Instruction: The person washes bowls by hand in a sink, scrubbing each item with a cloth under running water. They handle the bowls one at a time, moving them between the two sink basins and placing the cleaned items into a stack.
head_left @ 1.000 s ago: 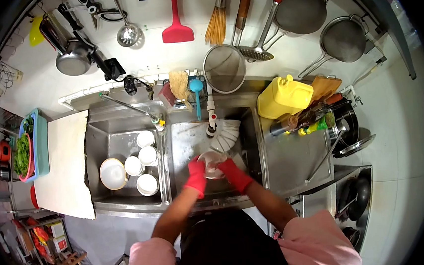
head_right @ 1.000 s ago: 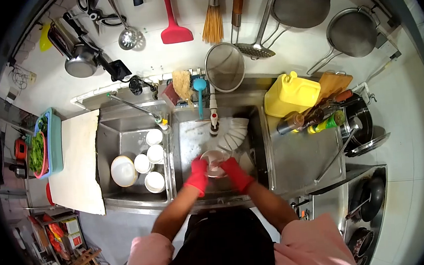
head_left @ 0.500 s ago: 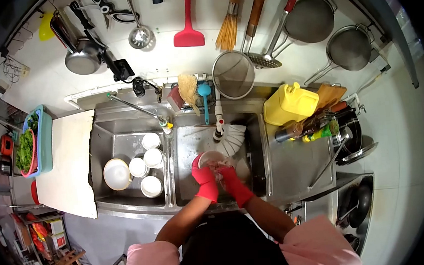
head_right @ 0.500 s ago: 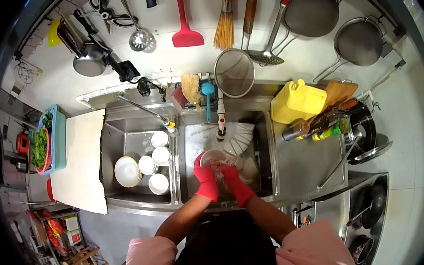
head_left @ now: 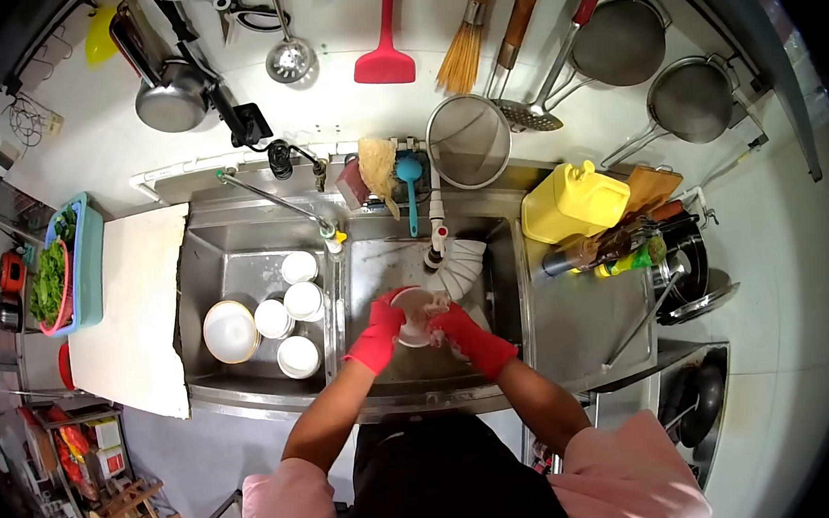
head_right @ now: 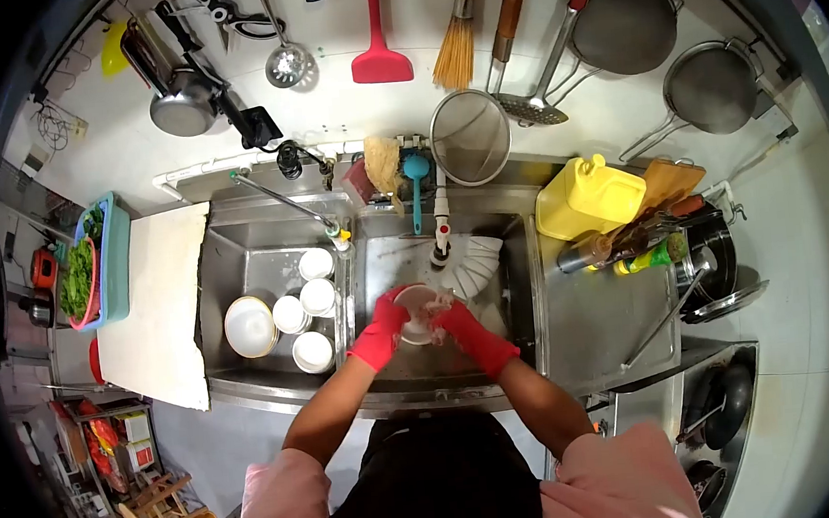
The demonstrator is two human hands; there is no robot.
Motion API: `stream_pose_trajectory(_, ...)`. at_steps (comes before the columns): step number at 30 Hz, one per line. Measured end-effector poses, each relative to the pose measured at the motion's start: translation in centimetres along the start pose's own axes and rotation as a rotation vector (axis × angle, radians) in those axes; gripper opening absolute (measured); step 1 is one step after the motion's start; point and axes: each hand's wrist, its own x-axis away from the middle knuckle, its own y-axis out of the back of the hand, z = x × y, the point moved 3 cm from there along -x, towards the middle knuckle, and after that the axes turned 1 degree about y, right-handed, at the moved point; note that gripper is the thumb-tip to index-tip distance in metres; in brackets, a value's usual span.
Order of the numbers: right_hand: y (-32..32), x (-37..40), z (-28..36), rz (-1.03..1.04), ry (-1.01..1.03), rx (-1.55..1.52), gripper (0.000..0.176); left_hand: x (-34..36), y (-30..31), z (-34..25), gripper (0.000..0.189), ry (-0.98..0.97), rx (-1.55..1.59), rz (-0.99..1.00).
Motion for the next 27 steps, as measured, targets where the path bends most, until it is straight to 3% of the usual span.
stream_pose_trajectory(2,-2.0,-0.5,-1.3,-0.186,0.176,-0.179,0.021,0.7,-1.4,-1.5,0.037,-0.097,0.138,-0.268)
stream_pose_trajectory(3,-2.6,-0.9,-2.1,-0.27,0.272,-0.262,0.019,1.6,-3.4,-1.3,0.04,-0.224,0.142,-0.577)
stream_pose_trajectory(4,-1.2,-2.6,-4.8,-0.285,0.21,-0.256,0.022,3.1,-4.1,-0.9,0.042,-0.337,0.139,-0.886)
stream_pose_trajectory(5,0.3,-4.3,-7.6,-0.298,0.147,-0.251,0.025,3.0,-3.7,0.1,0.044,-0.288,0.223,-0.757)
stream_pose_trajectory(7,-2.0,-2.2,-4.1,-0.175,0.037,-0.321,0.019,1.8,-1.7,2.4,0.047,-0.193,0.39,-0.49)
stream_pose_trajectory(8,-1.9,-1.7,-2.7,-0.099,-0.032,-0.201,0.023,1.4,-0.1,-0.1,0.048,-0.227,0.237,-0.225)
stream_pose_trajectory(9,-1.1,-1.4,-1.2,-0.019,-0.098,-0.083,0.027,1.1,0.5,-2.1,0.053,-0.029,0.108,-0.066)
stream_pose_trajectory(10,-0.8,-1.2,-0.7,0.061,-0.166,0.034,0.031,1.0,0.8,-2.6,0.055,-0.023,0.096,-0.102)
stream_pose_trajectory(11,-1.3,-1.0,-1.4,0.021,-0.072,-0.104,0.031,1.3,1.0,-2.6,0.057,-0.012,0.086,-0.136)
stream_pose_trajectory(14,-4.4,-1.9,-2.1,-0.096,0.211,-0.364,0.036,1.2,0.4,2.7,0.056,-0.284,0.248,-0.636)
stream_pose_trajectory(17,-7.9,0.0,-1.9,-0.26,0.426,-0.379,0.048,0.2,1.4,7.2,0.051,-0.039,0.371,-0.714)
stream_pose_trajectory(19,-7.7,-0.7,-2.0,-0.057,0.51,-0.574,0.045,0.5,3.0,7.5,0.042,0.149,0.346,-0.653)
stream_pose_trajectory(20,-7.3,-1.2,-2.0,-0.047,0.502,-0.567,0.045,0.2,4.1,10.2,0.042,0.193,0.306,-0.609)
stream_pose_trajectory(21,-7.0,-1.7,-2.0,-0.036,0.494,-0.561,0.045,0.6,4.3,8.4,0.042,0.232,0.264,-0.562)
stream_pose_trajectory(24,-5.0,-3.8,-3.1,-0.147,0.405,-0.201,0.046,4.6,4.1,2.0,0.044,0.447,0.215,-0.317)
stream_pose_trajectory(25,-4.0,-4.9,-4.1,-0.088,0.425,-0.059,0.046,5.0,4.4,1.0,0.044,0.505,0.182,-0.245)
stream_pose_trajectory(26,-4.1,-5.8,-4.3,-0.087,0.42,-0.045,0.045,4.8,4.5,1.0,0.039,0.393,0.376,-0.232)
stream_pose_trajectory(27,-4.2,-6.6,-4.5,-0.085,0.415,-0.031,0.045,4.3,5.2,1.0,0.04,0.369,0.365,-0.249)
